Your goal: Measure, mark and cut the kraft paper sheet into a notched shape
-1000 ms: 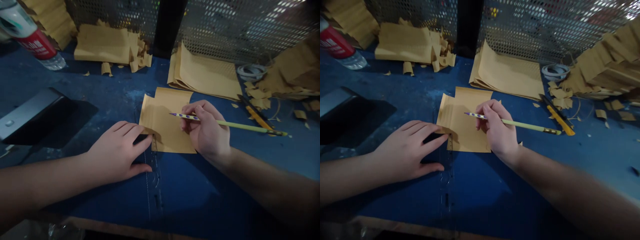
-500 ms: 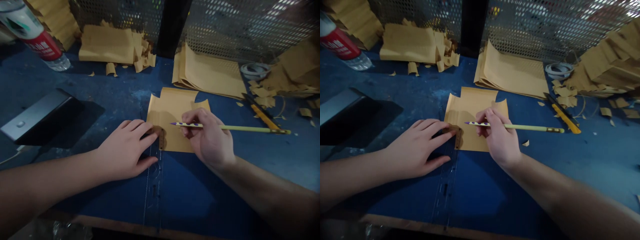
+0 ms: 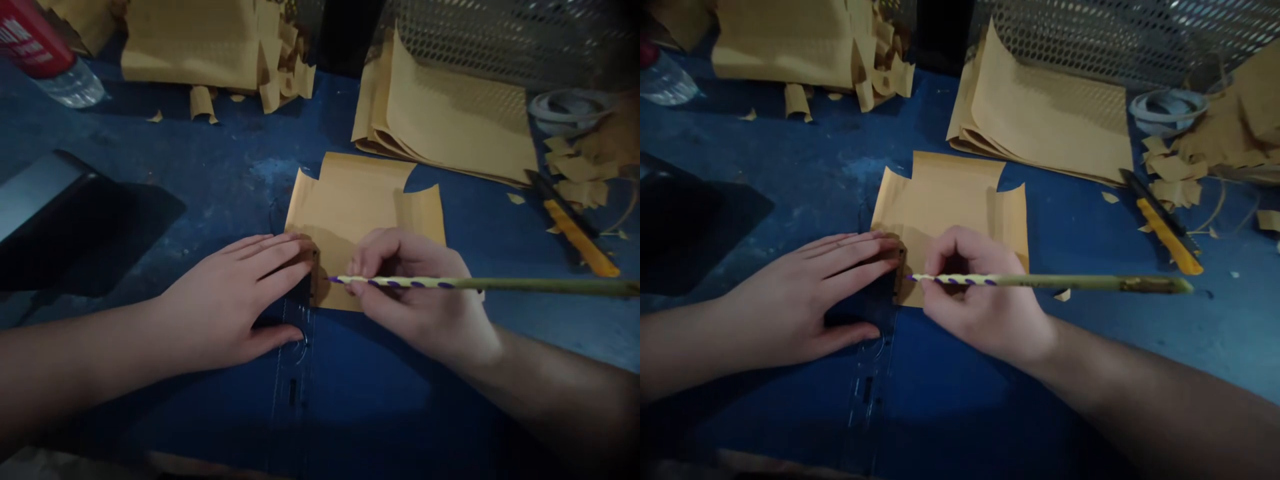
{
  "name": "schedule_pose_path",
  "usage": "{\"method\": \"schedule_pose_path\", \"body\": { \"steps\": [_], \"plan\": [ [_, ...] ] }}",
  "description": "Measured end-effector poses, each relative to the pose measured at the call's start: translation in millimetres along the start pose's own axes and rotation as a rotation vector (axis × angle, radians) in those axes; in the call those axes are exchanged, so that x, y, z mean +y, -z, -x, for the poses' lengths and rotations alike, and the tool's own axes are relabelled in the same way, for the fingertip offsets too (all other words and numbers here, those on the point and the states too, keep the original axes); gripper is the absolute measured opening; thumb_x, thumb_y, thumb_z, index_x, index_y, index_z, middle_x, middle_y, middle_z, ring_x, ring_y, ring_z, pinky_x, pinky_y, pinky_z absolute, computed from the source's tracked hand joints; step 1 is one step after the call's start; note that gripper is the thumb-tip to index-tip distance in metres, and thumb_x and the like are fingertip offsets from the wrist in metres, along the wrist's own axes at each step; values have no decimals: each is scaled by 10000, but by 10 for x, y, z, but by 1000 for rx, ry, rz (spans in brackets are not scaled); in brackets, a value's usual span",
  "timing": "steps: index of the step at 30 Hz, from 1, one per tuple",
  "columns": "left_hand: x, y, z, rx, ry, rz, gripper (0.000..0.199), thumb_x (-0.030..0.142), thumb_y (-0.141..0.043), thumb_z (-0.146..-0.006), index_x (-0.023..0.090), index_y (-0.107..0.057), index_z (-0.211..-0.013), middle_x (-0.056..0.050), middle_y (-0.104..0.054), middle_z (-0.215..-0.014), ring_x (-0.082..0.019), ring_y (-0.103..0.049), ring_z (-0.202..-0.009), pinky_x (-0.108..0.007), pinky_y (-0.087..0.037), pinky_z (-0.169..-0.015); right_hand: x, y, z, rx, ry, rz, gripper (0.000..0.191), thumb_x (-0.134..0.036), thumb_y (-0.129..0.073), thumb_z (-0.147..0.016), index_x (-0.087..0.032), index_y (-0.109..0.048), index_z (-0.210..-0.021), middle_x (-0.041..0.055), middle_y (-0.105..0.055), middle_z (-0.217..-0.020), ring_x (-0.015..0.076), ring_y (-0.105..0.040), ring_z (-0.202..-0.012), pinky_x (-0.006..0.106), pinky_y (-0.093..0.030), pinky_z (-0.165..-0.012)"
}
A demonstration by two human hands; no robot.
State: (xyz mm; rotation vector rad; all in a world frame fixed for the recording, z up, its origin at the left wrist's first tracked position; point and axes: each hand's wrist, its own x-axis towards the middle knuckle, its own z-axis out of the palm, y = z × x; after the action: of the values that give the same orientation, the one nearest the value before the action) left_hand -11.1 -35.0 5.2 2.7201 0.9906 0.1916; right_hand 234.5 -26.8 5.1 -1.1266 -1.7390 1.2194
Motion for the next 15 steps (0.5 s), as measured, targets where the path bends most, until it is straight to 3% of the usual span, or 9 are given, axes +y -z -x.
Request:
{"method": "schedule_pose_path", "body": {
  "steps": [7, 15],
  "plan": [
    [-18, -8, -41, -26, -25, -30, 632, 528, -557, -940, 138, -450, -1426, -122, -436, -1516, -246, -381, -1436, -430, -371, -1170, -52, -37, 12, -79, 131, 156, 276, 28, -615, -590, -212, -501, -662, -22, -592, -728, 109, -572, -629, 264, -428, -543],
    [-13, 15, -24, -61, -12, -20, 701, 604, -556, -913, 152, -443, -1436, -118, -405, -1539, -240, -346, -1456, -428, -338, -1189, -55, -19, 11, -91, 135, 221, 287, 29, -596, -580, -210, -470, -677, -18, -580, -732, 106, -560, -627, 256, -427, -543]
  ]
}}
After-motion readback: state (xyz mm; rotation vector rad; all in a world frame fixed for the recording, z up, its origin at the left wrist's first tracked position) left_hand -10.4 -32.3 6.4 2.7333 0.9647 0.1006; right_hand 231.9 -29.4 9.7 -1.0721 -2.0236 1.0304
